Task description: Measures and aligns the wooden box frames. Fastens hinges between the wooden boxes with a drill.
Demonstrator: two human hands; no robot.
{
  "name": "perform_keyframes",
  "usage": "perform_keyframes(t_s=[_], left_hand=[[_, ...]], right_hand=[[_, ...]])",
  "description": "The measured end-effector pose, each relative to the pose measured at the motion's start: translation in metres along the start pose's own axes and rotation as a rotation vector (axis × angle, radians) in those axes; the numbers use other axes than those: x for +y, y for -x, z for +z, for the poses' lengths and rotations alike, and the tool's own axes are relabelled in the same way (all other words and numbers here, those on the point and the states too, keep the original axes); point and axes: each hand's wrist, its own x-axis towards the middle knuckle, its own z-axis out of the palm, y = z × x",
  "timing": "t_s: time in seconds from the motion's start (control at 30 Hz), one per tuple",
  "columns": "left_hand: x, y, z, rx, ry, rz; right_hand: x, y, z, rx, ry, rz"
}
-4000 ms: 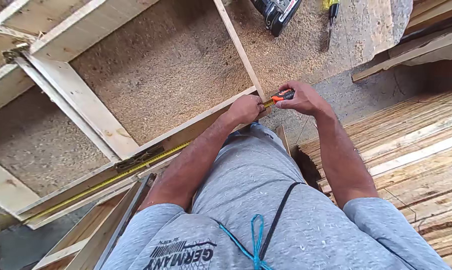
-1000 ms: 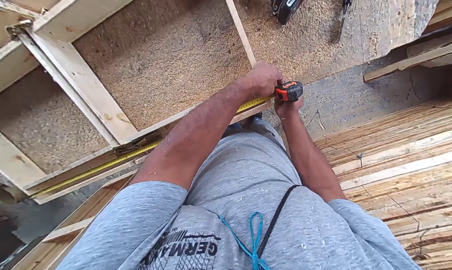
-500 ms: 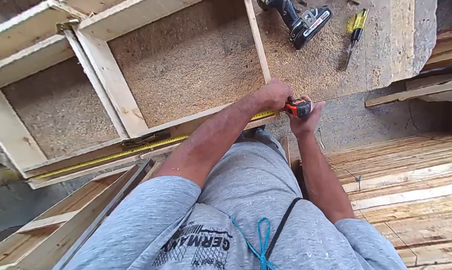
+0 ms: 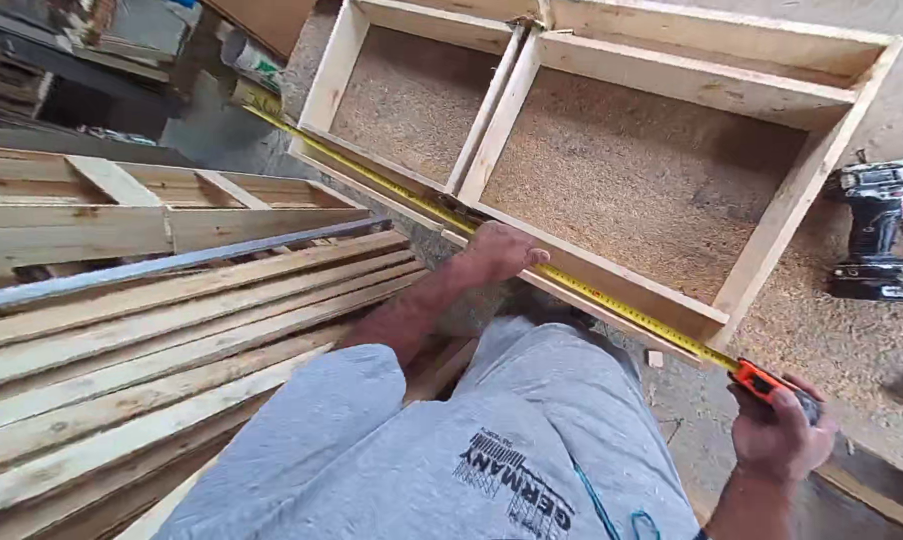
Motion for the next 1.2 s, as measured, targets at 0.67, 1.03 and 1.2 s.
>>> perform_keyframes(t_s=[0.67,1.03,1.2], left_hand=[[-0.320,0.009,0.051,0.679,0.177,0.113],[-0.328,-0.033,0.080,0.658,0.397,0.425],[-0.335,-0.031,0.093,0.773,0.437,0.458]], right_hand=[[0.062,-0.107,0.330,-0.066,1.128,-0.044],[0.133,0.036,0.513,-0.618,1.292,-0.494],[0.155,0.037,0.524,-0.604,1.310,-0.594]])
